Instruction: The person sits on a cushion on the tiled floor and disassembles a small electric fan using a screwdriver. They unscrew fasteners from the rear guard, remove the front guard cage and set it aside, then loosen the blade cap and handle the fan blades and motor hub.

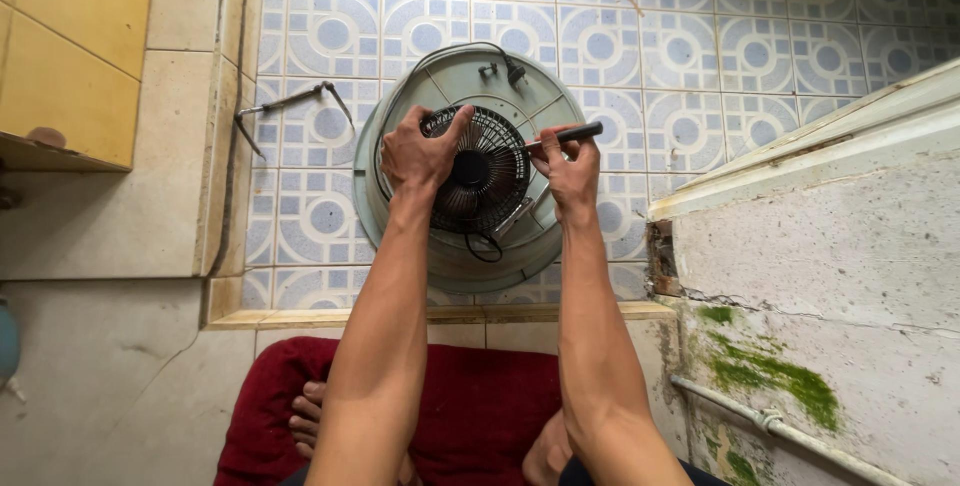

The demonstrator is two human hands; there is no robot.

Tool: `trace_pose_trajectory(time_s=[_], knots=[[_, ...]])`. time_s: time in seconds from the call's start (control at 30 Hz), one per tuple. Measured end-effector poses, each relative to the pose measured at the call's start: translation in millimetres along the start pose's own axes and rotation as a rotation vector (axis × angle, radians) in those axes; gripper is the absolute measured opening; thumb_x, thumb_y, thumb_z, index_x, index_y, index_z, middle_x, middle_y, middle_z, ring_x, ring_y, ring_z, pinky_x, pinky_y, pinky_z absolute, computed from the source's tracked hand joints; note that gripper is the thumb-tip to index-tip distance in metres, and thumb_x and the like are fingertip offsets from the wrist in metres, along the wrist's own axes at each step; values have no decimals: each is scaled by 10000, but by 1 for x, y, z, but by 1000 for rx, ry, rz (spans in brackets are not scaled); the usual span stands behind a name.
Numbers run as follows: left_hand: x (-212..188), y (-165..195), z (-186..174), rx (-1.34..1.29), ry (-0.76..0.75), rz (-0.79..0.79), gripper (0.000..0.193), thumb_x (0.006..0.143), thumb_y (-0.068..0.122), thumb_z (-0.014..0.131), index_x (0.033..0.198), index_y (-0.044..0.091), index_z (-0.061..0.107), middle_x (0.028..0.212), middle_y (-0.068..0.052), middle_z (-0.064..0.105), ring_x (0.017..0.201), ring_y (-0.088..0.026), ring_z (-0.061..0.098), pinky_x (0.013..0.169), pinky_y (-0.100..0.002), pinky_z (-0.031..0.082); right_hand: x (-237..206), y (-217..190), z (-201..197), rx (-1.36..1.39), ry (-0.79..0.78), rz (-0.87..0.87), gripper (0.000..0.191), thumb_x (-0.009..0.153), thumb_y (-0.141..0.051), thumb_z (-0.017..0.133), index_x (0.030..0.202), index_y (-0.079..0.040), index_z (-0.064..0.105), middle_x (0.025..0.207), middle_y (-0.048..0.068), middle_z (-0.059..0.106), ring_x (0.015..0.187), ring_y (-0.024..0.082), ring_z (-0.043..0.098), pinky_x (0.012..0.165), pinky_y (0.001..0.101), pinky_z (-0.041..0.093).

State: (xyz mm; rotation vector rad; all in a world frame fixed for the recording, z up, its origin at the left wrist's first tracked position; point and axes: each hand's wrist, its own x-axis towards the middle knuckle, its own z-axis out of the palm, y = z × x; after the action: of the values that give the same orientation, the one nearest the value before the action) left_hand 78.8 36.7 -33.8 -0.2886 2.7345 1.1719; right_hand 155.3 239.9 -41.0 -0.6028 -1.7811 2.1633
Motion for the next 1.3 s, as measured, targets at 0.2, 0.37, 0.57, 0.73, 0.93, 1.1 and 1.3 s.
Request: trace_pose_trajectory(time_s=[0.2, 0.37, 0.57, 0.73, 0.93, 1.1, 1.3], knots=[[-9, 1, -7, -77, 138, 5, 809, 710, 851, 634, 1112, 162, 763, 926, -143, 788, 913, -371, 757, 808, -500, 577, -16, -11, 6, -38, 59, -172, 276, 977, -252, 717, 1068, -16, 606, 987, 123, 702, 946, 271, 788, 841, 367, 711], [-11, 0, -5, -96, 172, -68, 849, 703, 846, 653, 1149, 128, 729, 1033, -190, 764, 1011, -407, 719, 869, -509, 548, -28, -22, 0, 131, 140, -310, 235, 986, -180, 719, 1096, -15, 592, 1028, 143, 696, 968, 306, 780, 840, 384, 708], [0, -17, 1, -152, 71, -195, 918, 733, 854, 645, 1269, 108, 639, 1215, -226, 714, 1171, -382, 665, 1014, -474, 496, -46, -9, 3, 186, 208, -285, 233, 969, -147, 742, 1099, -11, 606, 1051, 160, 697, 991, 319, 772, 849, 379, 719], [22, -19, -6, -76, -74, -91, 833, 790, 765, 629, 1352, 150, 585, 1339, -220, 609, 1219, -358, 609, 1011, -475, 474, -62, 4, 10, 201, 243, -232, 254, 944, -161, 749, 1086, 8, 622, 1035, 164, 709, 982, 309, 781, 799, 367, 692], [12, 28, 0, 134, -35, 269, 648, 844, 703, 641, 1261, 211, 694, 1199, -144, 659, 1091, -318, 665, 845, -473, 552, -60, 8, 8, 119, 172, -237, 263, 936, -126, 772, 1111, 7, 627, 1039, 157, 732, 987, 232, 755, 851, 292, 678], [-2, 46, -4, 186, 34, 247, 657, 784, 734, 674, 1093, 164, 775, 973, -135, 721, 902, -332, 713, 770, -496, 562, -57, 2, 6, -13, 160, -299, 220, 952, -119, 772, 1092, -7, 644, 1043, 137, 771, 993, 193, 763, 869, 250, 654], [4, 42, 3, 176, 81, 240, 649, 803, 723, 650, 1118, 170, 779, 996, -132, 731, 935, -322, 709, 763, -495, 565, -51, -2, 7, -182, 249, -367, 219, 956, -159, 770, 1076, -17, 654, 1025, 134, 771, 986, 212, 787, 850, 274, 687]])
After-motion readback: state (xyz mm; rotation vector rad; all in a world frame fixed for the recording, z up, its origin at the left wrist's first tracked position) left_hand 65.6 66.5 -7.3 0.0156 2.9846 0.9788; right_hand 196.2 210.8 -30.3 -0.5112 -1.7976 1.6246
